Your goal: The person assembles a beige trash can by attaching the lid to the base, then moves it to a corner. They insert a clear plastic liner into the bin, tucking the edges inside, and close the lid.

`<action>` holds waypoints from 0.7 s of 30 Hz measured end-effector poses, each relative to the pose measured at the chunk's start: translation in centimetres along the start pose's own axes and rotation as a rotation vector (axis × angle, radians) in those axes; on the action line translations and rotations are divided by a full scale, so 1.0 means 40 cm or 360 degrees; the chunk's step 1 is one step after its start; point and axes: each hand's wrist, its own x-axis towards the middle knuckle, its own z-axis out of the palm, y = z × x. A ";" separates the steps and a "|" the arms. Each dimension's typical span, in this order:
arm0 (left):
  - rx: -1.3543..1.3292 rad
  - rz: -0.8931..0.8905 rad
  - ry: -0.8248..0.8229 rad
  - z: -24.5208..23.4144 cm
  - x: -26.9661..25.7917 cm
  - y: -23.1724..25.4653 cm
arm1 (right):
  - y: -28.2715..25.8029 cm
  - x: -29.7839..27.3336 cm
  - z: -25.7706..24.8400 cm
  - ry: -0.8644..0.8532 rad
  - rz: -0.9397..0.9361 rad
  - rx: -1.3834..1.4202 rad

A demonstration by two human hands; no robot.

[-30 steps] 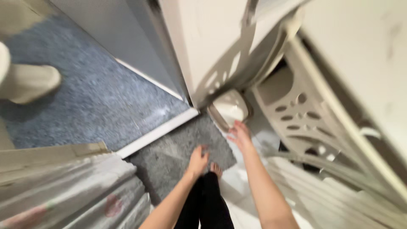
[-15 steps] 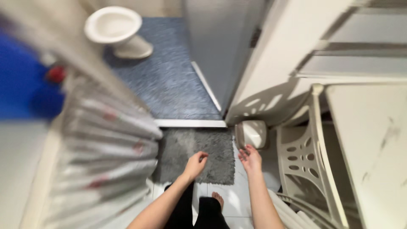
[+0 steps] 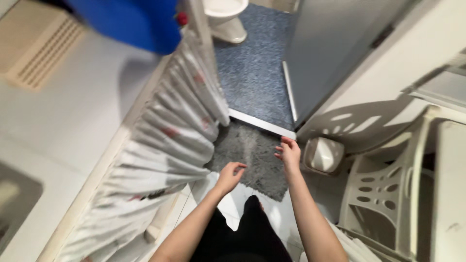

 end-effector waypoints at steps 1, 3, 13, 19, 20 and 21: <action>0.0017 -0.0016 0.0053 -0.039 -0.024 -0.040 | 0.004 -0.028 0.050 -0.0033 -0.0012 -0.0062; 0.0086 0.0060 0.0200 -0.116 -0.072 -0.126 | 0.006 -0.086 0.137 -0.0091 -0.0047 -0.0186; 0.0168 -0.0436 0.0350 -0.464 -0.415 -0.541 | 0.131 -0.440 0.515 -0.0211 -0.0019 -0.0401; 0.0681 -0.0264 0.0317 -0.640 -0.525 -0.667 | 0.318 -0.556 0.656 -0.0319 -0.0097 -0.0502; 0.0771 -0.0319 0.0243 -0.660 -0.532 -0.679 | 0.348 -0.571 0.677 -0.0360 -0.0104 -0.0531; 0.1023 -0.0201 0.0190 -0.667 -0.533 -0.693 | 0.377 -0.584 0.692 -0.0404 -0.0109 -0.0568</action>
